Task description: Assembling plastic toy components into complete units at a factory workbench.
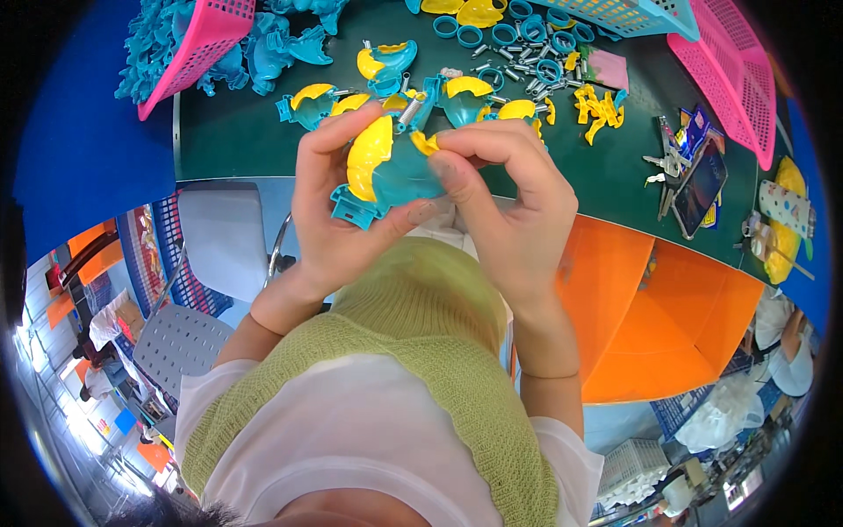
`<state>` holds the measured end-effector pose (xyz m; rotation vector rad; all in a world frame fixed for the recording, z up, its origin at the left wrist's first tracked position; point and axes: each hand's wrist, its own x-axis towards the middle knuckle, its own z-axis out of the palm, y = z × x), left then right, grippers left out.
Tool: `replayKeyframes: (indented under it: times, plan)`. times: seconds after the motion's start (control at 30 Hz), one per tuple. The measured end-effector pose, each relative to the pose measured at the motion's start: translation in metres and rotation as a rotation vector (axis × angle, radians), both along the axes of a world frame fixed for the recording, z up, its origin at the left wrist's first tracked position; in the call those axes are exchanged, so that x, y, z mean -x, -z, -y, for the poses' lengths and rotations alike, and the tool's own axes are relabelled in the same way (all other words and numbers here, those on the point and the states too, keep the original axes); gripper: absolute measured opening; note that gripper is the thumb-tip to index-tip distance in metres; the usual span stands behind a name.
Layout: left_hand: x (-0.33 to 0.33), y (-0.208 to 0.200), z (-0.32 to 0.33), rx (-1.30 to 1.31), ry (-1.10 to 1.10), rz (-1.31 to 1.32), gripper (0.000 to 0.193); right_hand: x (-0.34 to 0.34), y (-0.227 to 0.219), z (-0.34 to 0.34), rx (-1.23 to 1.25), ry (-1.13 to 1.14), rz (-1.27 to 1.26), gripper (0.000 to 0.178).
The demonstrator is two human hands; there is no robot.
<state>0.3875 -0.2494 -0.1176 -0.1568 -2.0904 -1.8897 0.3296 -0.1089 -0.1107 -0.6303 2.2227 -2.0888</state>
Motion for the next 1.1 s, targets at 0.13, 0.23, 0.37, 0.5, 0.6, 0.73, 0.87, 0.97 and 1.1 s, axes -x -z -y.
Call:
replayKeyframes:
  times: [0.13, 0.23, 0.37, 0.5, 0.6, 0.73, 0.87, 0.97, 1.1]
  plan:
    - [0.001, 0.001, -0.001, 0.011, 0.0, -0.018, 0.068, 0.0, 0.001, -0.003, -0.028, 0.021, -0.044, 0.012]
    - [0.002, 0.001, -0.003, -0.018, 0.023, 0.0, 0.068, -0.002, 0.002, -0.001, -0.003, 0.052, -0.025, 0.011]
    - [0.0, -0.001, 0.004, 0.084, -0.049, 0.002, 0.071, 0.005, 0.007, -0.01, 0.003, 0.01, -0.017, 0.011]
    - [-0.002, 0.002, 0.003, -0.135, -0.016, 0.116, 0.071, 0.011, 0.015, -0.022, -0.087, -0.206, -0.049, 0.012]
    - [-0.002, 0.003, 0.0, -0.15, 0.045, 0.114, 0.071, 0.006, 0.013, -0.02, 0.035, -0.183, 0.128, 0.017]
    - [-0.002, 0.0, -0.007, -0.139, 0.074, 0.148, 0.072, 0.006, 0.017, -0.019, 0.183, -0.138, 0.263, 0.021]
    - [-0.002, 0.0, -0.014, -0.146, 0.073, 0.156, 0.072, 0.001, 0.017, -0.012, 0.376, -0.103, 0.348, 0.024]
    - [0.0, -0.002, -0.019, -0.102, 0.08, 0.146, 0.071, -0.003, 0.012, -0.014, 0.44, -0.068, 0.462, 0.025]
    - [0.003, -0.007, -0.028, -0.169, 0.077, 0.2, 0.07, 0.003, 0.018, -0.023, 0.537, 0.059, 0.361, 0.028]
